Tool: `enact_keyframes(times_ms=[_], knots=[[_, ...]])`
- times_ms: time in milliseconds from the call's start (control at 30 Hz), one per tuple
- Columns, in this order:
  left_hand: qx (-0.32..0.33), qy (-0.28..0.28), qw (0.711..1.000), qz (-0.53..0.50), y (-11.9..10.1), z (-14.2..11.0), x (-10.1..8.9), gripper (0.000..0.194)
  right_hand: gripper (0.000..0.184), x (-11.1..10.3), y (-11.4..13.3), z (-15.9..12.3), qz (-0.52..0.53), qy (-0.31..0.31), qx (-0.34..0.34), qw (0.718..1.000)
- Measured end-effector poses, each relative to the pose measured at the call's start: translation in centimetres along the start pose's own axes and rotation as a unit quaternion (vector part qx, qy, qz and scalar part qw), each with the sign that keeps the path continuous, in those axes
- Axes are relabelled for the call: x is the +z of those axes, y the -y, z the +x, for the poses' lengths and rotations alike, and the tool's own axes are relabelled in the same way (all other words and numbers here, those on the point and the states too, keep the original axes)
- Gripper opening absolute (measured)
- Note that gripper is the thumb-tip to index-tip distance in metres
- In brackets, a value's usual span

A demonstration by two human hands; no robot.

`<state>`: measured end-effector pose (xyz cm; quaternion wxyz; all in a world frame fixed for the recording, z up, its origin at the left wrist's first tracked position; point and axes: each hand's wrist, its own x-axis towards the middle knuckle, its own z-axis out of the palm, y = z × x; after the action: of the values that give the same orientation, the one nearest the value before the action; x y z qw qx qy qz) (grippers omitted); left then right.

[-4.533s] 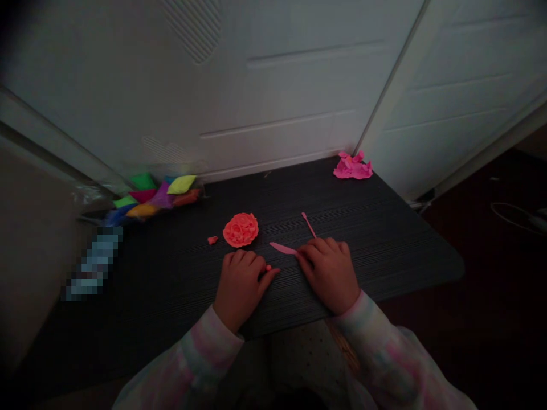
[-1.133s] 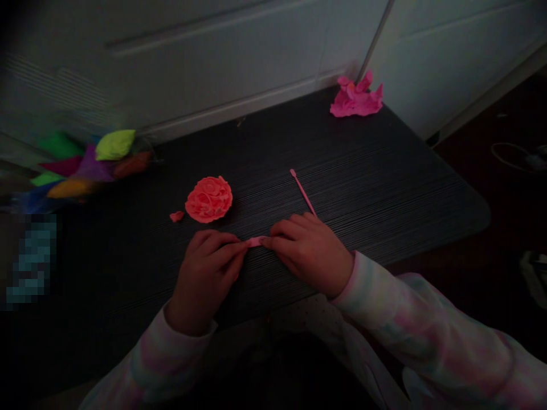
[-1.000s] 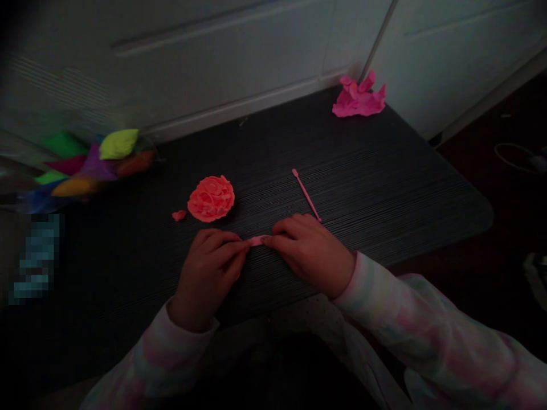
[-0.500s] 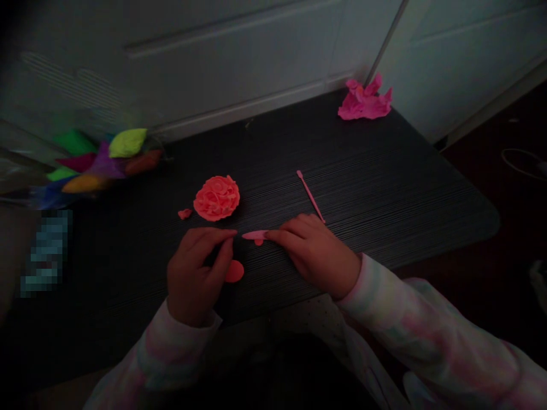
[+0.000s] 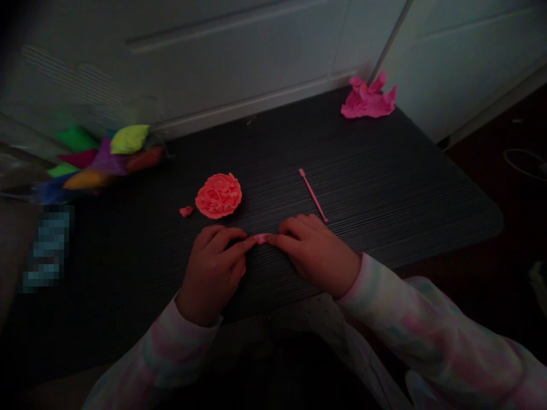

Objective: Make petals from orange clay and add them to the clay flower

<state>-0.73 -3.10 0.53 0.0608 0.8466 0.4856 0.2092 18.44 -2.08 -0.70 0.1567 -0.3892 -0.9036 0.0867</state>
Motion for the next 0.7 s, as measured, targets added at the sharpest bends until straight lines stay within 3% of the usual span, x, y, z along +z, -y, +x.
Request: enact_keyframes(times_ms=[233, 433, 700], knots=[[-0.006, -0.001, 1.000, -0.020, 0.12, 0.01, 0.12, 0.026, 0.029, -0.09, 0.19, 0.09, 0.000, -0.005, -0.002, 1.000], [-0.029, -0.055, 0.996, -0.060, 0.46, -0.29, -0.18, 0.026, 0.031, -0.06, 0.15, -0.02, 0.019, -0.029, -0.005, 0.999], [-0.022, 0.012, 0.998, -0.058, 0.20, -0.22, 0.20, 0.028, 0.031, -0.05, 0.12, -0.05, 0.002, -0.006, -0.015, 1.000]])
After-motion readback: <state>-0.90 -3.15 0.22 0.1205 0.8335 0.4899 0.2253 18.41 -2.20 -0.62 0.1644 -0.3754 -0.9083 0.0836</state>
